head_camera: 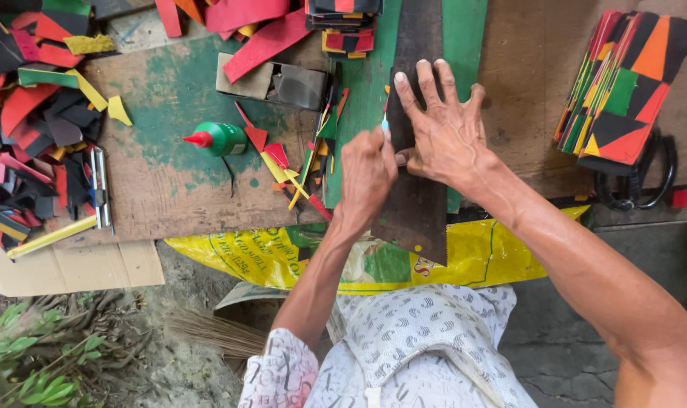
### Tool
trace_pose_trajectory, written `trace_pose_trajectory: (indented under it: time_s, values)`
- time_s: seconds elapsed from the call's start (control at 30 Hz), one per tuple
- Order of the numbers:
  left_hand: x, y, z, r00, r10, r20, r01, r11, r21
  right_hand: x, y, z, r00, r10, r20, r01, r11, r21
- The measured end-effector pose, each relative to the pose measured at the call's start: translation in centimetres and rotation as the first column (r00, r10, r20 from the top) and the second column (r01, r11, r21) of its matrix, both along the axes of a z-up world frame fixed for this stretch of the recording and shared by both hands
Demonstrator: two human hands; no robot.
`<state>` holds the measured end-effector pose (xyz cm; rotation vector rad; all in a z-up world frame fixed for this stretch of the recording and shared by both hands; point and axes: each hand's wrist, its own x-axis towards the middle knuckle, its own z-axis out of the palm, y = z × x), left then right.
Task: The person uses a utility knife to cut small rectangular pieces of multicolored foam on a wooden workbench. They repeatedly trim edges and stack the finished pieces into a growing pile on the right side of the table.
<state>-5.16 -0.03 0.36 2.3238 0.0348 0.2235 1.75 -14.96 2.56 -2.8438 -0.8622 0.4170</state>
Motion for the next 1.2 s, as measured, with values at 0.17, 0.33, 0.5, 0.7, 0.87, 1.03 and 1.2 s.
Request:
trace_pose_trajectory:
  time_s: [0.17, 0.33, 0.5, 0.7, 0.87, 1.03, 1.2]
  values:
    - [-2.3, 0.0, 0.9, 1.000, 0.018, 0.006, -0.018, 0.999, -0.027, 0.0, -0.1, 0.4, 1.000, 0.000, -0.027, 0.001, 0.999, 0.037]
    - [-2.1, 0.2, 0.4, 1.000, -0.003, -0.021, 0.002, 1.000, -0.013, -0.4, 0.5, 0.4, 0.997, -0.031, -0.071, 0.029, 0.999, -0.019]
    - [-2.6, 0.1, 0.3, 0.998, 0.007, -0.070, -0.012, 0.998, -0.065, -0.7, 1.0, 0.5, 0.995, -0.057, -0.088, 0.056, 0.998, -0.019]
    - [-7.1, 0.1, 1.5, 0.999, 0.026, -0.036, -0.026, 1.000, 0.001, -0.8, 1.0, 0.6, 0.994, -0.060, -0.090, 0.059, 0.998, -0.021]
    - [-11.2, 0.5, 2.6, 0.992, 0.029, -0.122, -0.035, 0.998, -0.050, -0.9, 1.1, 0.9, 0.998, -0.045, -0.052, 0.045, 0.999, -0.009]
    - [-10.9, 0.5, 3.1, 0.999, 0.013, -0.053, -0.017, 0.997, -0.080, -0.3, 1.3, 1.6, 0.995, -0.066, -0.080, 0.063, 0.997, -0.033]
    - [-12.2, 1.0, 4.3, 0.984, 0.078, -0.163, -0.104, 0.982, -0.157, -1.1, 0.4, 0.8, 0.996, -0.040, -0.084, 0.043, 0.998, 0.035]
